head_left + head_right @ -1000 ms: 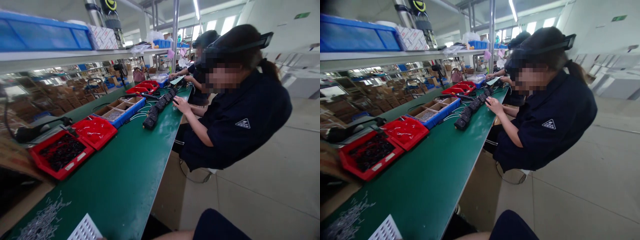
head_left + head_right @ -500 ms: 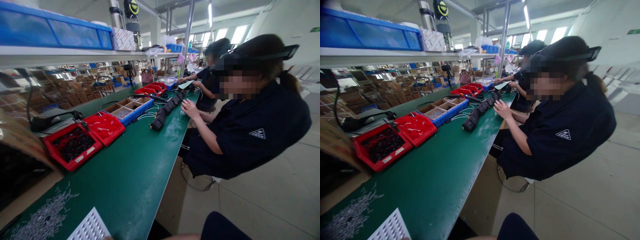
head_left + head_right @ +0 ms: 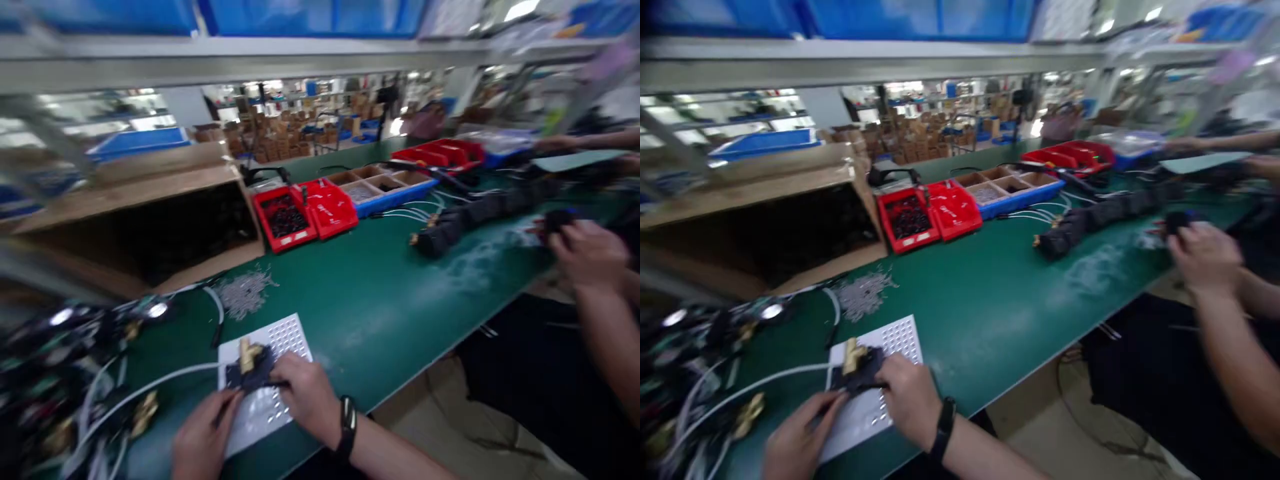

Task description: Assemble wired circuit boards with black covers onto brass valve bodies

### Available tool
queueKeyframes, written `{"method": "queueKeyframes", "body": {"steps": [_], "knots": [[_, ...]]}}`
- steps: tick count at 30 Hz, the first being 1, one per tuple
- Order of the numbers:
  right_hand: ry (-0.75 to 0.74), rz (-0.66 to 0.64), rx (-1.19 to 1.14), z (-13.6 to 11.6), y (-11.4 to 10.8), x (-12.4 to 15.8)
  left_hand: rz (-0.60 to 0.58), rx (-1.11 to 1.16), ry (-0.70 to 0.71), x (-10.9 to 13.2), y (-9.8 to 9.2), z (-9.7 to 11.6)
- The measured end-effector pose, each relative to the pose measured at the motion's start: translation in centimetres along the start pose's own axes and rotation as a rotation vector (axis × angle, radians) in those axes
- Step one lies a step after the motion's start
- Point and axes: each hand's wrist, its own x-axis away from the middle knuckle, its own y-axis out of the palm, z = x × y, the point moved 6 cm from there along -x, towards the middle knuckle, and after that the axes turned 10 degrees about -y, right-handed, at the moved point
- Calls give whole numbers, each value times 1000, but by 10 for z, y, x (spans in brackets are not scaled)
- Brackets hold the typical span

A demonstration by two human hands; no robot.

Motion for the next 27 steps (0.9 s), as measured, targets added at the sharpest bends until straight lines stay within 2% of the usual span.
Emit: {"method": "queueKeyframes", "body": {"steps": [4,8,10,12,14,15,17,19,20,21,23,24,25,27], "knots": [[-34,-41,-117,4,1,-7,-20,4,-116,-5,0,-4],[12,-23,-68,10,1,-9,-20,135,-297,-5,6,-9],[33,-51,-5,12,-1,-14,67,327,-444,-2,-4,-18],[48,-148,59,12,-1,-24,177,664,-626,0,-19,-30],[49,-279,91,11,3,-36,204,1041,-752,-5,-31,-35],[43,-336,96,8,5,-41,197,1172,-768,-11,-37,-32],[33,-400,105,4,10,-47,261,1226,-714,-27,-56,-22],[51,-376,116,0,13,-49,343,1087,-589,-48,-73,0],[70,-335,113,0,13,-48,328,990,-507,-61,-77,18],[92,-280,100,0,12,-47,258,887,-412,-76,-76,40],[134,-132,61,4,1,-46,6,681,-183,-108,-65,92],[148,-43,48,8,-10,-47,-136,574,-55,-122,-56,118],[160,50,49,14,-24,-49,-220,488,67,-134,-49,141],[187,226,101,31,-61,-55,-205,397,239,-153,-45,169]]}}
